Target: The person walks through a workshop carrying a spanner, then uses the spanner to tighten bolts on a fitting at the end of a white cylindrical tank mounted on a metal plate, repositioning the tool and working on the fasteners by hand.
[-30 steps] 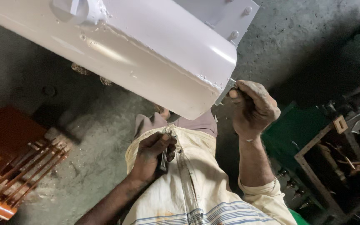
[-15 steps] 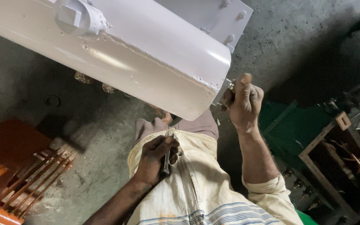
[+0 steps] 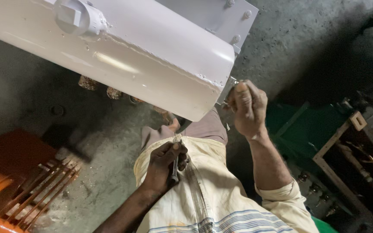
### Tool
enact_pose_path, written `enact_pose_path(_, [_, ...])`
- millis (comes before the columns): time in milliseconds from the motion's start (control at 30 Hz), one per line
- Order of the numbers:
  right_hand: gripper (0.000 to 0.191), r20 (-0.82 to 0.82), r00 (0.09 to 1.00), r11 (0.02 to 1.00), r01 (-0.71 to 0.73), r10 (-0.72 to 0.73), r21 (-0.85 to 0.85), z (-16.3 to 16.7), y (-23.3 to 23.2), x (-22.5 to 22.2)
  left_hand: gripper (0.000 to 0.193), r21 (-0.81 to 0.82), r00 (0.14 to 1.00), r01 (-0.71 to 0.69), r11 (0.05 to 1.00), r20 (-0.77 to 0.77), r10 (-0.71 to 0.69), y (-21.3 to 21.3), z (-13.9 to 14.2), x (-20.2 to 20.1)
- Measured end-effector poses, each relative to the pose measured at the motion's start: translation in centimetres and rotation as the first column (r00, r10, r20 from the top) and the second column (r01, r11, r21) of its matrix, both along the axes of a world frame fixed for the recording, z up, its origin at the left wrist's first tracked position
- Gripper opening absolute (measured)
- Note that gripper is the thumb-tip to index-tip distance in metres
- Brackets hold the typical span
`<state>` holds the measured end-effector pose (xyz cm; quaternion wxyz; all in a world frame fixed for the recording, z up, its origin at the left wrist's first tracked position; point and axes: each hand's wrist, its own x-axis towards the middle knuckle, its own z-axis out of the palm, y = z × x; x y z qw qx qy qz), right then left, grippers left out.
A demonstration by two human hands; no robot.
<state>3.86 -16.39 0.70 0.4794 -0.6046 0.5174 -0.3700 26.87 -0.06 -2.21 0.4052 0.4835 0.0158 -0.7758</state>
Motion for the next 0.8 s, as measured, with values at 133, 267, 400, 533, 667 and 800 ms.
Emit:
enact_pose_path(133, [0.041,-0.184,0.982,0.903,-0.051,-0.031,-0.427,0.5,-0.6,0.7,0.031,-0.062,0.996,-0.065,0.996,-0.063,0.061,0.7,-0.2,0.1])
enact_pose_path(267, [0.028,-0.395,0.916,0.715,-0.232,-0.066,-0.659,0.6,-1.8,1.7,0.033,-0.07,0.998,-0.057,0.996,-0.026,0.056,1.2,-0.7,0.6])
enact_pose_path(400, [0.036,-0.293,0.955,0.782,-0.143,-0.052,-0.606,0.2,-1.7,3.2,0.033,-0.046,0.998,-0.052,0.998,-0.024,0.051,1.3,-1.1,1.7])
enact_pose_path(533, [0.047,-0.014,1.0,0.994,0.014,-0.016,-0.11,-0.2,-0.5,4.1,0.035,-0.033,0.999,0.035,0.999,0.001,-0.035,0.7,-1.3,2.1])
enact_pose_path(667, [0.048,0.075,0.997,1.0,0.005,-0.003,-0.031,-0.3,0.0,4.3,0.034,-0.101,0.997,0.07,0.992,-0.027,-0.073,0.4,-1.0,2.3])
enact_pose_path(800, [0.041,-0.399,0.915,0.768,-0.211,-0.062,-0.604,-0.6,-1.2,4.5,0.033,-0.103,0.999,0.031,0.994,-0.035,-0.034,0.6,-0.6,3.2])
